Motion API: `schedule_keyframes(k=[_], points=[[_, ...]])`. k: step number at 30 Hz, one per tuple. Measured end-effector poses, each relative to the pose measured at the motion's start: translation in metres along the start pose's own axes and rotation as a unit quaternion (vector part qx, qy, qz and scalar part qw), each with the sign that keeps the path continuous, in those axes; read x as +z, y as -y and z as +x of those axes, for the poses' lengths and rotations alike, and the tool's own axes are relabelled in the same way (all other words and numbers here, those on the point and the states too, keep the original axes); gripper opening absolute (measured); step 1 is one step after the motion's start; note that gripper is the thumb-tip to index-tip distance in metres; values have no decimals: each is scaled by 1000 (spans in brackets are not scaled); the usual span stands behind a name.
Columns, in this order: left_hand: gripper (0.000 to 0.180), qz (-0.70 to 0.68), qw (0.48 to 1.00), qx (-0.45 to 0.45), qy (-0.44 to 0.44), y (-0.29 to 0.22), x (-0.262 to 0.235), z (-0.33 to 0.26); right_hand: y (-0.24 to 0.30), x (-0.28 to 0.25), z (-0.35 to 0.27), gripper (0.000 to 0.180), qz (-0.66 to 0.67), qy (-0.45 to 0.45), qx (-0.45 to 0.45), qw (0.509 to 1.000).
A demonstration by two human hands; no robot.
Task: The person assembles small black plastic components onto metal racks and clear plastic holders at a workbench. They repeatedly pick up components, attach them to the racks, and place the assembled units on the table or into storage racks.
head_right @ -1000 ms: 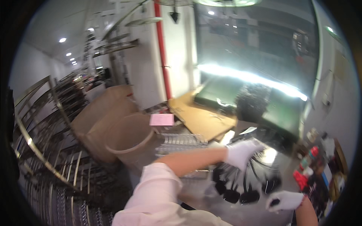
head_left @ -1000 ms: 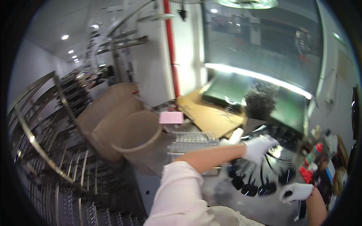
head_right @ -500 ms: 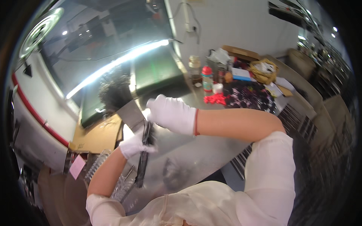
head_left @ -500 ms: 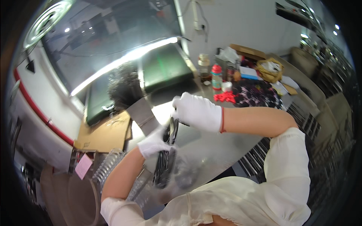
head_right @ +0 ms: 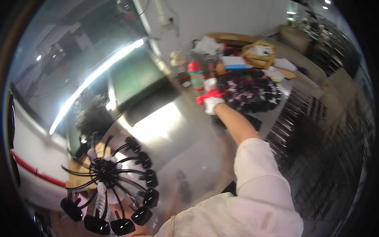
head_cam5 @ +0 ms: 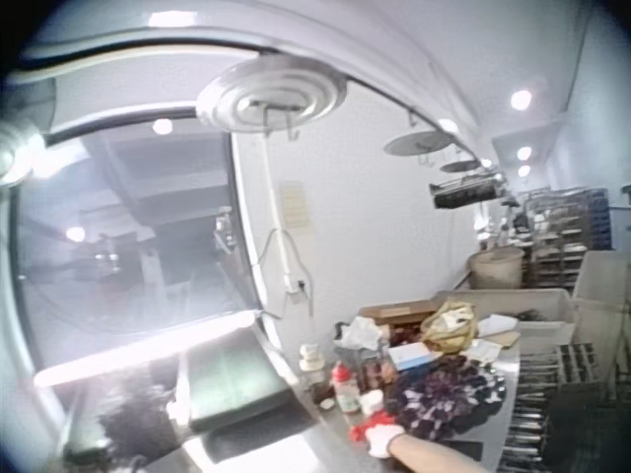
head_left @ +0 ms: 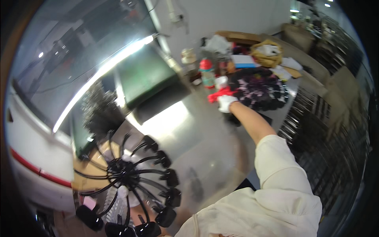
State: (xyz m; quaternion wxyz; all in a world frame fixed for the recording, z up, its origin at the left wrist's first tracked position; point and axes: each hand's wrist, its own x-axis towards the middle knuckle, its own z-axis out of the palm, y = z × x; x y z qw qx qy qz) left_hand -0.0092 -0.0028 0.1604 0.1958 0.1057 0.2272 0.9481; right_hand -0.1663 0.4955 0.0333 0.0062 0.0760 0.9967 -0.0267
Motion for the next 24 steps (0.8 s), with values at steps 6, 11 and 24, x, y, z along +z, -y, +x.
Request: schedule_keyframes(k=[6,11,24], points=[[52,-36,998,-50,1,20,10,3,37,-8,-29,59,-26,-71,-2,997],[56,-40,997,-70,3,25,14,5,152,-70,-96,77,472,-71,-147,866],[46,153,980,-126,17,7,-18,50,225,9,-165,24,442,-122,-240,855]])
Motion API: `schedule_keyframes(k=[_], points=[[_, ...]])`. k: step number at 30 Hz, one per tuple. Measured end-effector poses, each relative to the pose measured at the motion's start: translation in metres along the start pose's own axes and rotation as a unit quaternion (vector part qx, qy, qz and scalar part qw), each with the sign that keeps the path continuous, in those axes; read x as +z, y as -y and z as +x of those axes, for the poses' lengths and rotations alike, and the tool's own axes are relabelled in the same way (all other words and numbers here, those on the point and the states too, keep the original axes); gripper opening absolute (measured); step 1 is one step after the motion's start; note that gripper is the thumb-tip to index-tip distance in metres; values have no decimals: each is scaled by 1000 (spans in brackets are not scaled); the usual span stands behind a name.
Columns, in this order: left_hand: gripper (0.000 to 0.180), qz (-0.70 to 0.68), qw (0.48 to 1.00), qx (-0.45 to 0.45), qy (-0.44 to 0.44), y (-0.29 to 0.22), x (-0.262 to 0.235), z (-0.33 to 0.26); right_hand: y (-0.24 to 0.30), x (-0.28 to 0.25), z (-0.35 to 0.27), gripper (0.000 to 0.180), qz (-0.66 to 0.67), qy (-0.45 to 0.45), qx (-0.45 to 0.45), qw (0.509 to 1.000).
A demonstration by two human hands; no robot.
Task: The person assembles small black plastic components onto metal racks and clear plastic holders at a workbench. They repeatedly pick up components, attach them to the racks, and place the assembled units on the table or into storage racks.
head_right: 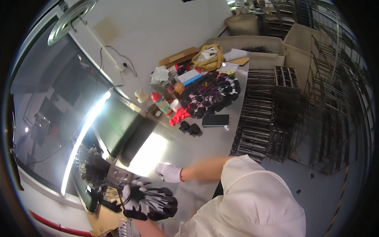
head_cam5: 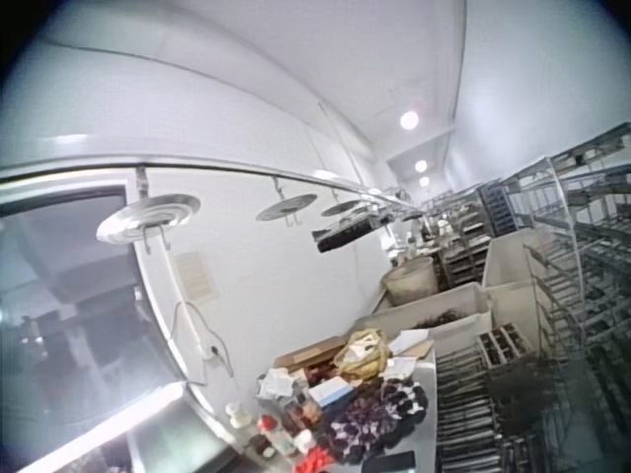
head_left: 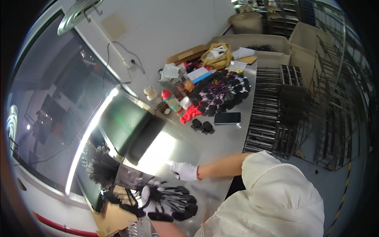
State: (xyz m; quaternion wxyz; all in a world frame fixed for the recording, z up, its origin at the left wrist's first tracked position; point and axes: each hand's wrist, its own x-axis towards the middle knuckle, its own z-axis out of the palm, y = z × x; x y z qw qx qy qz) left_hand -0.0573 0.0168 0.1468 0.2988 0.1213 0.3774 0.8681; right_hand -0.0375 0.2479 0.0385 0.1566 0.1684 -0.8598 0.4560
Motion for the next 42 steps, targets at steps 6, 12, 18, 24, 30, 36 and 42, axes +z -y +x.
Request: schedule_keyframes(k=[6,12,18,24,30,36,42], points=[[34,9,994,101,-38,26,68,-40,27,23,-19,30,232,115,75,963],[45,20,1000,-9,21,21,41,-3,44,4,-32,21,-46,23,42,998],[50,114,988,86,56,-6,18,-8,28,11,-54,37,579,120,195,783],[34,246,950,177,-68,66,89,0,46,11,-54,31,229,31,197,953],[31,-9,986,-11,169,6,31,43,31,7,-77,30,124,-89,-58,987],[36,365,903,227,-9,45,82,34,21,-1,-73,36,687,159,235,669],[40,265,950,-134,-95,2,100,62,42,8,-65,25,170,-94,206,959]])
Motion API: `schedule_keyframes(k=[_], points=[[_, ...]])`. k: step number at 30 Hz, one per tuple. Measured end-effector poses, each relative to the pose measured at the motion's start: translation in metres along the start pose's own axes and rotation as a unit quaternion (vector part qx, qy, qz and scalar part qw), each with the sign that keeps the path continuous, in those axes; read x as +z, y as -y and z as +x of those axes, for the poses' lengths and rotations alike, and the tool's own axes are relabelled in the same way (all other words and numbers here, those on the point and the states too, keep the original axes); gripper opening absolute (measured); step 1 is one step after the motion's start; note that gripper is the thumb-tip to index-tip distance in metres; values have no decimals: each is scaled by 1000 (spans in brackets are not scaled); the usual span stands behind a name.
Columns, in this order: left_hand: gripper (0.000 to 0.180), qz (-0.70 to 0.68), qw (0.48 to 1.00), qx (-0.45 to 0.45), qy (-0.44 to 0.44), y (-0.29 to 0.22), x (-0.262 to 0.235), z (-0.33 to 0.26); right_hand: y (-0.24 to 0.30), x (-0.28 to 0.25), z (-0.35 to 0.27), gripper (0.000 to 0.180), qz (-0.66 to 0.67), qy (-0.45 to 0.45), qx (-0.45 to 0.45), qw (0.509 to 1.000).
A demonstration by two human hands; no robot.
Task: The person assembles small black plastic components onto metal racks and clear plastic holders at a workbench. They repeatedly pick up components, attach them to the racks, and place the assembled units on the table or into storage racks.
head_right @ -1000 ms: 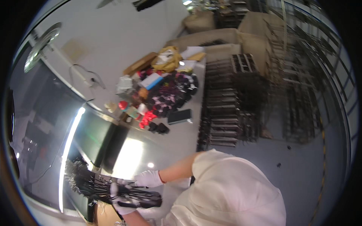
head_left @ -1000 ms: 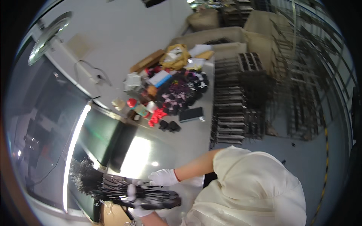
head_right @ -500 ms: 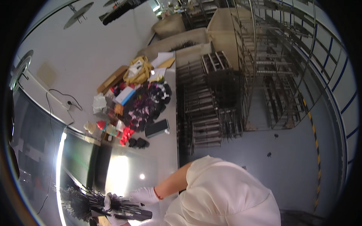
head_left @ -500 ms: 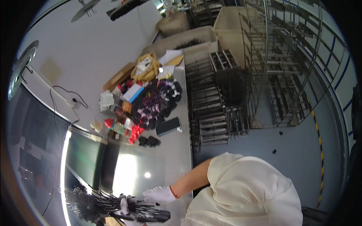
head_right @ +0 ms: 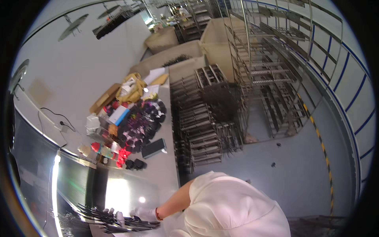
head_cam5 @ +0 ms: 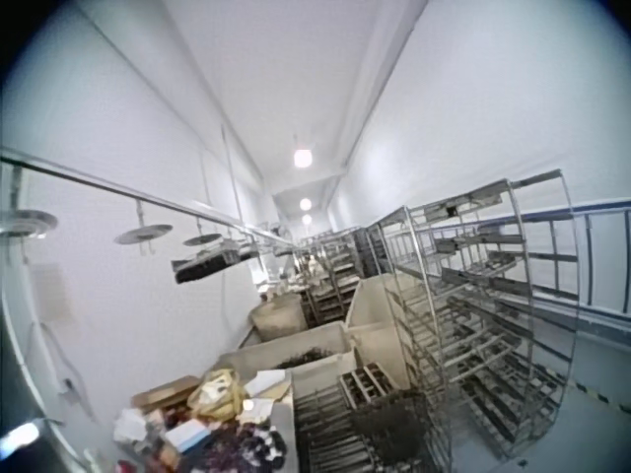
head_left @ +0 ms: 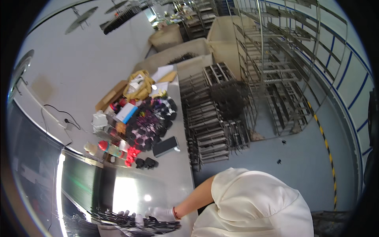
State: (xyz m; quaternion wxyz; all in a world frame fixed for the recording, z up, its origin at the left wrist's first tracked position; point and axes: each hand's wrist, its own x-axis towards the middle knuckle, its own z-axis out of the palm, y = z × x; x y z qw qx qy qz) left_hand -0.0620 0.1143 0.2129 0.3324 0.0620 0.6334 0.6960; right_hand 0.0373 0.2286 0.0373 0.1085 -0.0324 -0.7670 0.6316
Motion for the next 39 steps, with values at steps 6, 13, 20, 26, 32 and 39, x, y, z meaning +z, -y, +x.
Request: schedule_keyframes(k=[6,13,20,26,32,39], points=[[28,-71,972,104,197,7,-72,51,-9,-16,-23,42,222,101,71,967],[94,493,690,529,46,56,39,-8,-8,-13,-26,17,555,274,215,756],[110,388,848,358,53,77,49,17,-24,-26,-48,14,165,16,-8,986],[79,352,911,189,99,19,101,29,-55,-57,-47,23,5,-34,-231,972],[111,547,640,539,19,26,110,29,-37,-86,-44,43,627,270,146,716],[95,508,678,501,178,25,153,61,-89,-133,-30,39,477,213,119,844]])
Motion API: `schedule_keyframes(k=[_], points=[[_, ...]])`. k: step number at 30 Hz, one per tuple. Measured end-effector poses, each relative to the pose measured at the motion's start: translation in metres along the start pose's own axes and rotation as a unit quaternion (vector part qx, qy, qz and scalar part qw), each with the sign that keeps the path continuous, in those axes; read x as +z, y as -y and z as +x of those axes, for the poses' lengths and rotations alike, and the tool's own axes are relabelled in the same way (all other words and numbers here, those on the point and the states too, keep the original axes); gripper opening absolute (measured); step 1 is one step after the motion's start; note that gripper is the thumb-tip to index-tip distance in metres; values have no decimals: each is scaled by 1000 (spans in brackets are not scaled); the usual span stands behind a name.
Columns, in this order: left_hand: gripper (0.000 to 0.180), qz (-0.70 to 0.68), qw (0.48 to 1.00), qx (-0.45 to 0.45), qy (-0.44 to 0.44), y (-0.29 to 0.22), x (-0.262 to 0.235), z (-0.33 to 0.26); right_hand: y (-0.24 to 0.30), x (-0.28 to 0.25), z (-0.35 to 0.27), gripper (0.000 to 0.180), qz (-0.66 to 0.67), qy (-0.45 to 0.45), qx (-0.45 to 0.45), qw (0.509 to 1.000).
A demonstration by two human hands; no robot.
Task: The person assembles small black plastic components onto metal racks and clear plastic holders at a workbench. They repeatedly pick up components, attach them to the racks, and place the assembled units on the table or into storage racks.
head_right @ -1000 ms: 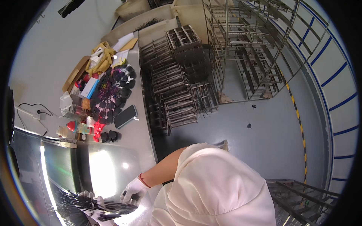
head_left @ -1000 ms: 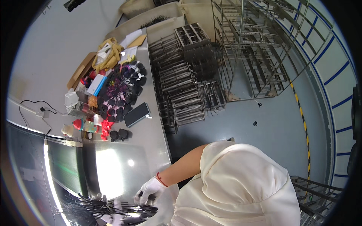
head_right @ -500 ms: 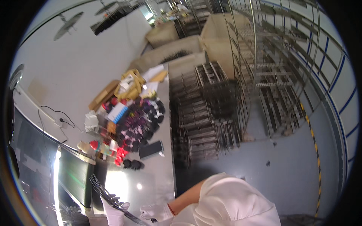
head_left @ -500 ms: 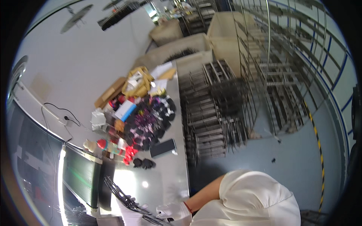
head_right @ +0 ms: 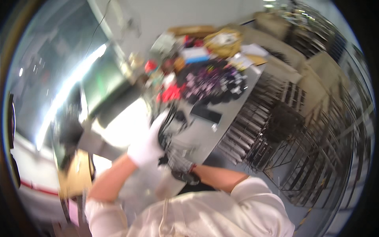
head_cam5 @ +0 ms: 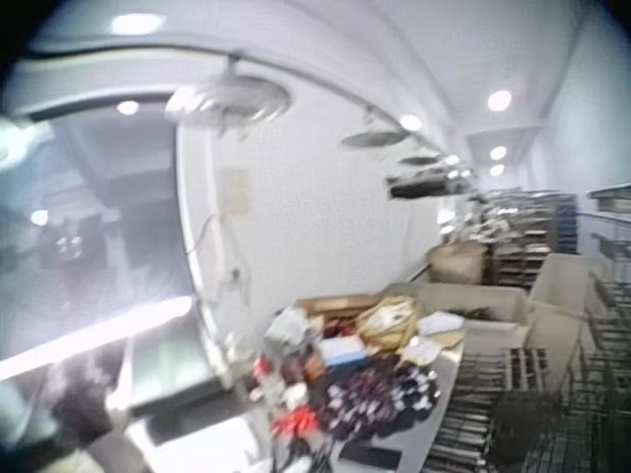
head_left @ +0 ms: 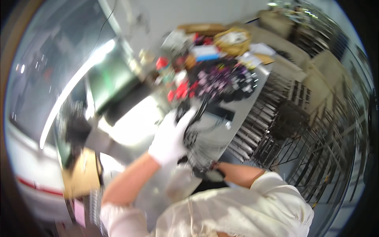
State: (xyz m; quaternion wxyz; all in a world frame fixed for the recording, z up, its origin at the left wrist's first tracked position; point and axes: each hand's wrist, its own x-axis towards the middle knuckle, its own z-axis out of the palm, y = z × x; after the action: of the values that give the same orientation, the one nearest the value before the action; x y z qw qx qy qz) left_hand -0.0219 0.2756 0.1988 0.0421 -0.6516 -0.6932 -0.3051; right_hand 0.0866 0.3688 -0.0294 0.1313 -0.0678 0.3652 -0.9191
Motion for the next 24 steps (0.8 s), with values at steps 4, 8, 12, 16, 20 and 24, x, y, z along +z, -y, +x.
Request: schedule_keyframes(k=[4,8,12,16,20,24], points=[[103,14,993,-105,57,18,-24,-6,8,16,-15,48,105,33,50,993],[92,101,995,-5,8,12,-48,0,20,15,-9,57,158,66,86,981],[74,132,978,159,-33,16,-34,5,52,38,0,50,180,45,157,970],[82,180,976,115,36,22,-15,-4,64,57,9,56,-108,-34,147,983],[102,67,971,-79,216,33,-17,-8,30,73,9,34,-499,-45,-99,860],[90,110,990,24,84,27,-44,-9,9,34,-7,33,29,-19,32,999]])
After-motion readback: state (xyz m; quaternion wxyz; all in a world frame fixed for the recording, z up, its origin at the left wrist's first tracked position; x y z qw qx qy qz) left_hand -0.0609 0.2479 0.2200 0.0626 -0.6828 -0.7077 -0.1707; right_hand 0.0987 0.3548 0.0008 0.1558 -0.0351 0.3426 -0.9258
